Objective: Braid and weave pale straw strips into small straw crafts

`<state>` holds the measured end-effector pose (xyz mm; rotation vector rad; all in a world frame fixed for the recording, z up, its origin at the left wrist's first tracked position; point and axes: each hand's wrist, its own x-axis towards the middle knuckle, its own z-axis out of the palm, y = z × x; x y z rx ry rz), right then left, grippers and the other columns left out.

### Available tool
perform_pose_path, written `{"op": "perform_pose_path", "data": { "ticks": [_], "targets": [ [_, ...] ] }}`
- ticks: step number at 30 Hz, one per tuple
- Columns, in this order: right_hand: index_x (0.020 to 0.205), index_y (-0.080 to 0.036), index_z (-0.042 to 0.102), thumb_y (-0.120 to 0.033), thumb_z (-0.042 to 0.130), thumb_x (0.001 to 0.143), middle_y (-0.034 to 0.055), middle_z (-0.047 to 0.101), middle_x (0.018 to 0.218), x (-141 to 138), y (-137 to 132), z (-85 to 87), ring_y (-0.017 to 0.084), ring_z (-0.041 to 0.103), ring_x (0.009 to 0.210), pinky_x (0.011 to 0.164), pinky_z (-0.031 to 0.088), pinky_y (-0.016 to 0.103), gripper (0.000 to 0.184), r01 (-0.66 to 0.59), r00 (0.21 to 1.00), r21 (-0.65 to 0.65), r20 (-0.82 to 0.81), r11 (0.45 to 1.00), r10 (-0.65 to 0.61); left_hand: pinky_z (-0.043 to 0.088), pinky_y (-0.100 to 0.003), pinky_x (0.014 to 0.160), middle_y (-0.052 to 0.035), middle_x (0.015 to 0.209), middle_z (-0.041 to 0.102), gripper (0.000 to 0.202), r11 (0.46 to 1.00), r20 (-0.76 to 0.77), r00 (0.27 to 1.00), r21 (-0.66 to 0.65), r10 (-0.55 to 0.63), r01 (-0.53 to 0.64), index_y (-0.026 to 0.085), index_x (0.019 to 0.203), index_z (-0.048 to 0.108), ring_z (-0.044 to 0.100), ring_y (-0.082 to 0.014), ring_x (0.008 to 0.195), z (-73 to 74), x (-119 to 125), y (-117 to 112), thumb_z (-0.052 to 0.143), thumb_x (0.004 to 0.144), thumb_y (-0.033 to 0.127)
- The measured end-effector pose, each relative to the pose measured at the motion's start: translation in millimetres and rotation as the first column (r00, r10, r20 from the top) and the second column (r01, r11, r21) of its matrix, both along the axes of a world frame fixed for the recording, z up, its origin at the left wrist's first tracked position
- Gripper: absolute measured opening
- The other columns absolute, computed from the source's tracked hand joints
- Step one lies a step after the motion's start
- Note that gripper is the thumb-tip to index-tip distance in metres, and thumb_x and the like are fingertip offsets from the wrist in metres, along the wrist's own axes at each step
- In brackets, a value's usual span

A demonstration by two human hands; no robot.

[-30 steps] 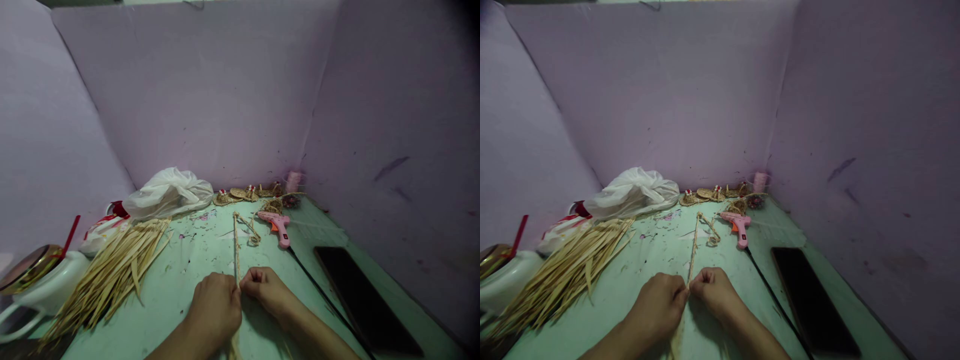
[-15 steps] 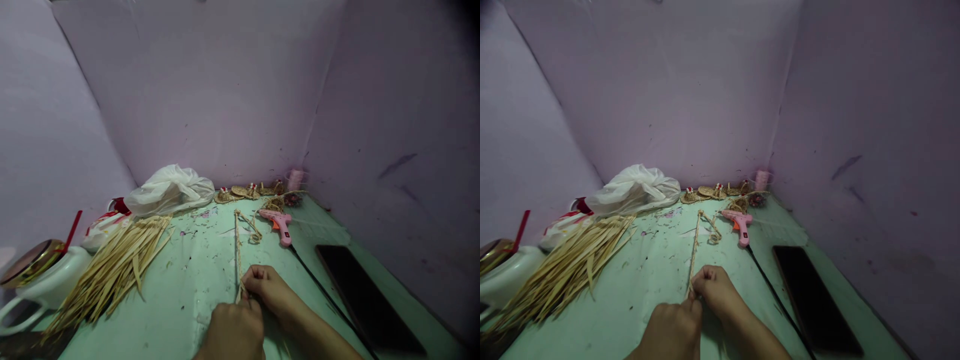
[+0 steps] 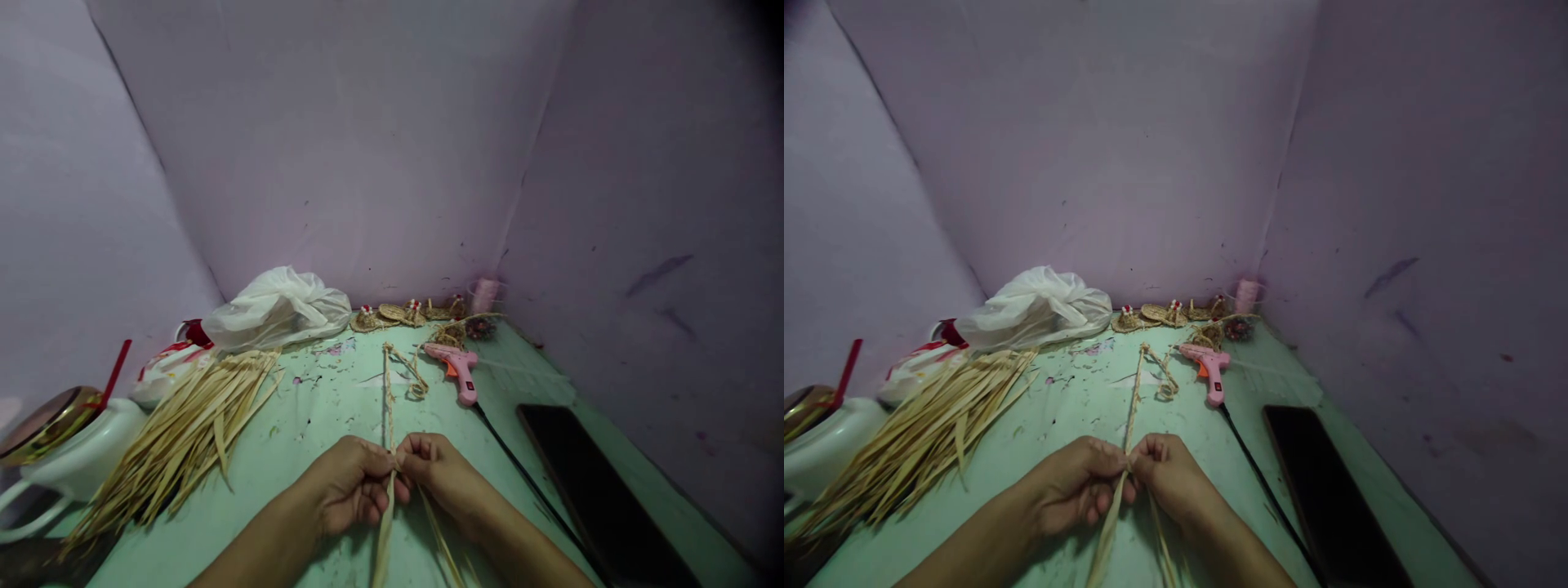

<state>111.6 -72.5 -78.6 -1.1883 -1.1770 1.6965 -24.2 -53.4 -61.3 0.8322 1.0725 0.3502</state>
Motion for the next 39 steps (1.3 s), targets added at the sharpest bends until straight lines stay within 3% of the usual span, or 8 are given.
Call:
{"op": "perform_pose_path", "data": {
  "ticks": [7, 13, 22, 27, 31, 34, 37, 39],
  "targets": [
    [0.061, -0.015, 0.05, -0.023, 0.05, 0.066, -0.002, 0.049, 0.053, 11.9, 2.7, -2.6, 0.008, 0.036, 0.049, 0.047, 0.024, 0.021, 0.01, -0.084, 0.948, 0.252, 0.32, 0.964, -0.001, 0.015, -0.016, 0.026, 0.0043, 0.037, 0.042, 0.008, 0.985, -0.194, 0.98, 0.171, 0.044, -0.01, 0.013, 0.053, 0.052, 0.029, -0.0048, 0.026, 5.3, 2.9, -2.0, 0.054, 0.053, 0.021],
    [0.067, -0.016, 0.062, -0.023, 0.047, 0.071, 0.0029, 0.059, 0.059, 13.1, -7.9, 11.5, 0.011, 0.044, 0.052, 0.049, 0.026, 0.023, 0.017, -0.192, 0.675, 0.397, 0.717, 0.897, -0.173, 0.008, -0.019, 0.03, 0.0068, 0.029, 0.03, 0.01, 0.963, -0.283, 0.954, 0.267, 0.1, -0.022, 0.015, 0.042, 0.047, 0.018, -0.0028, 0.025, 3.6, 10.0, -4.1, 0.049, 0.052, 0.016],
    [0.065, -0.017, 0.064, -0.022, 0.045, 0.071, 0.0053, 0.064, 0.06, -8.2, -31.7, 28.6, 0.012, 0.049, 0.051, 0.048, 0.025, 0.022, 0.02, -0.185, 0.592, 0.389, 0.777, 0.903, -0.213, 0.006, -0.019, 0.03, 0.0065, 0.031, 0.029, 0.014, 0.966, -0.192, 0.965, 0.221, 0.176, -0.132, 0.018, 0.039, 0.034, 0.018, -0.0036, 0.026, 9.0, 11.4, -11.7, 0.044, 0.049, 0.017],
    [0.059, -0.018, 0.063, -0.028, 0.047, 0.072, 0.0025, 0.06, 0.055, -8.4, -33.8, 26.5, 0.01, 0.045, 0.048, 0.048, 0.023, 0.024, 0.023, -0.245, 0.623, 0.423, 0.758, 0.872, -0.192, 0.009, -0.017, 0.028, 0.0075, 0.031, 0.031, 0.007, 0.966, -0.144, 0.983, 0.249, 0.115, -0.077, 0.015, 0.044, 0.046, 0.019, -0.0025, 0.025, 7.4, 2.4, -7.9, 0.049, 0.05, 0.017],
    [0.051, -0.016, 0.052, -0.042, 0.049, 0.071, -0.0003, 0.048, 0.046, 4.3, -17.0, 22.8, 0.01, 0.041, 0.047, 0.046, 0.025, 0.023, 0.033, 0.065, 0.761, 0.401, 0.572, 0.914, -0.305, 0.007, -0.018, 0.027, 0.0082, 0.031, 0.032, 0.011, 0.977, -0.071, 0.997, 0.212, -0.006, 0.021, 0.015, 0.05, 0.049, 0.018, -0.0023, 0.024, 6.4, -6.5, -1.5, 0.058, 0.05, 0.022],
    [0.059, -0.016, 0.049, -0.042, 0.05, 0.068, -0.0012, 0.047, 0.05, 4.5, -7.4, 17.8, 0.01, 0.043, 0.048, 0.048, 0.032, 0.022, 0.027, 0.23, 0.927, 0.163, 0.262, 0.96, -0.267, 0.006, -0.018, 0.027, 0.0081, 0.032, 0.033, 0.013, 0.978, -0.049, 0.998, 0.206, -0.026, 0.036, 0.014, 0.049, 0.049, 0.018, -0.0018, 0.025, 5.9, -10.0, 0.4, 0.06, 0.05, 0.022],
    [0.066, -0.017, 0.048, -0.039, 0.053, 0.063, -0.0033, 0.047, 0.048, -3.7, -7.2, 11.5, 0.008, 0.041, 0.04, 0.041, 0.03, 0.021, 0.023, 0.096, 0.995, -0.147, 0.04, 0.984, -0.091, 0.006, -0.018, 0.028, 0.0078, 0.032, 0.034, 0.013, 0.974, -0.033, 0.999, 0.221, -0.031, 0.038, 0.014, 0.048, 0.048, 0.019, -0.002, 0.025, 3.1, -9.8, 0.6, 0.06, 0.05, 0.021],
    [0.066, -0.017, 0.049, -0.036, 0.055, 0.061, -0.0051, 0.044, 0.045, -8.2, -9.3, 7.9, 0.006, 0.034, 0.035, 0.037, 0.022, 0.019, 0.021, 0.086, 0.995, -0.172, 0.061, 0.981, -0.076, 0.007, -0.019, 0.029, 0.0074, 0.033, 0.035, 0.008, 0.971, -0.044, 0.999, 0.237, -0.03, 0.039, 0.014, 0.049, 0.05, 0.02, -0.0023, 0.026, 1.3, -8.8, 0.5, 0.057, 0.05, 0.018]
  ]
}}
